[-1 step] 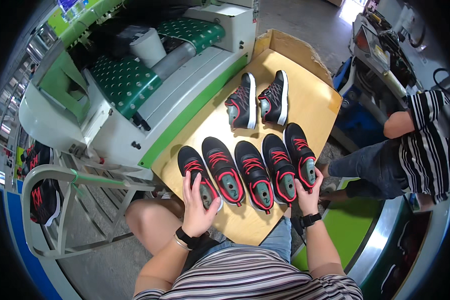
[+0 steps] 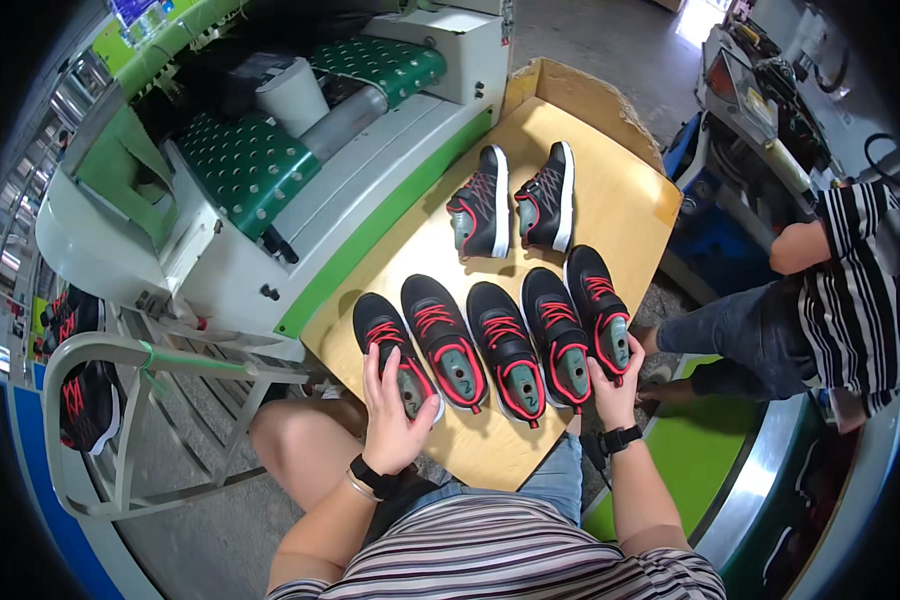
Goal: The recorder is sorting and placing shoes onto a conveyor belt for processing in a manufacturing facility.
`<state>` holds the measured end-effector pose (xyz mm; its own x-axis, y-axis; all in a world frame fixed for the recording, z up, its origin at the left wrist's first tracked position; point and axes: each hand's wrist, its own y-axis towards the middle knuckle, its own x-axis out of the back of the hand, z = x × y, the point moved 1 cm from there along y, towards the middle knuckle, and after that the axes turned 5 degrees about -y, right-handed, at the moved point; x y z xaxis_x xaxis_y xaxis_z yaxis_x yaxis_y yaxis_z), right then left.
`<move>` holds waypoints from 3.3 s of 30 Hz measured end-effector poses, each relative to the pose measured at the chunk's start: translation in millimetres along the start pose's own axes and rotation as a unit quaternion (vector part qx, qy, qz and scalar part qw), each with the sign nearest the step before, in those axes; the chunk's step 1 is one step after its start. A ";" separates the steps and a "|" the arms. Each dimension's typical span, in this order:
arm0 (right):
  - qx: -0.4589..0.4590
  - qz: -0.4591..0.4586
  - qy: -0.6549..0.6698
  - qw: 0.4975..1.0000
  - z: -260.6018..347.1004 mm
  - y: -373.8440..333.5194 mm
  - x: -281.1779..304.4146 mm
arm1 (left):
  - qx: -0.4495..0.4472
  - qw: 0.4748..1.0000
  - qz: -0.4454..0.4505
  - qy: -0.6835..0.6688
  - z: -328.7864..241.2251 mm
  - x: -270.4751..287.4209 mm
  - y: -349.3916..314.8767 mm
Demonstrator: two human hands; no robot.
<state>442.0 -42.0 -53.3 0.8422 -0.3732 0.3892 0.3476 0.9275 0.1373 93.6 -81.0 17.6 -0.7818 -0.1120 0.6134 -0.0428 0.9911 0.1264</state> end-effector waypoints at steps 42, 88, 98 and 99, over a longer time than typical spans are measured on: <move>0.053 -0.019 -0.054 0.997 -0.8 -2.3 10.0 | -0.044 0.943 0.231 -0.234 -37.6 -257.5 343.1; -0.011 -0.043 0.159 0.986 3.8 19.4 20.4 | 0.069 0.938 -0.286 -0.181 -59.0 135.2 258.3; 0.003 -0.061 0.297 0.953 105.4 70.8 40.1 | -0.107 0.945 -0.206 -0.229 -22.7 129.1 206.5; 0.024 -0.051 0.291 0.955 126.2 82.8 34.5 | -0.103 0.963 -0.176 -0.178 -26.4 118.2 187.4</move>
<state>447.8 24.4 86.5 0.8959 -0.3968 -0.1999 0.4333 0.8800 0.1947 9.6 89.5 134.4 -0.9070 -0.3692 0.2024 -0.2482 0.8572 0.4512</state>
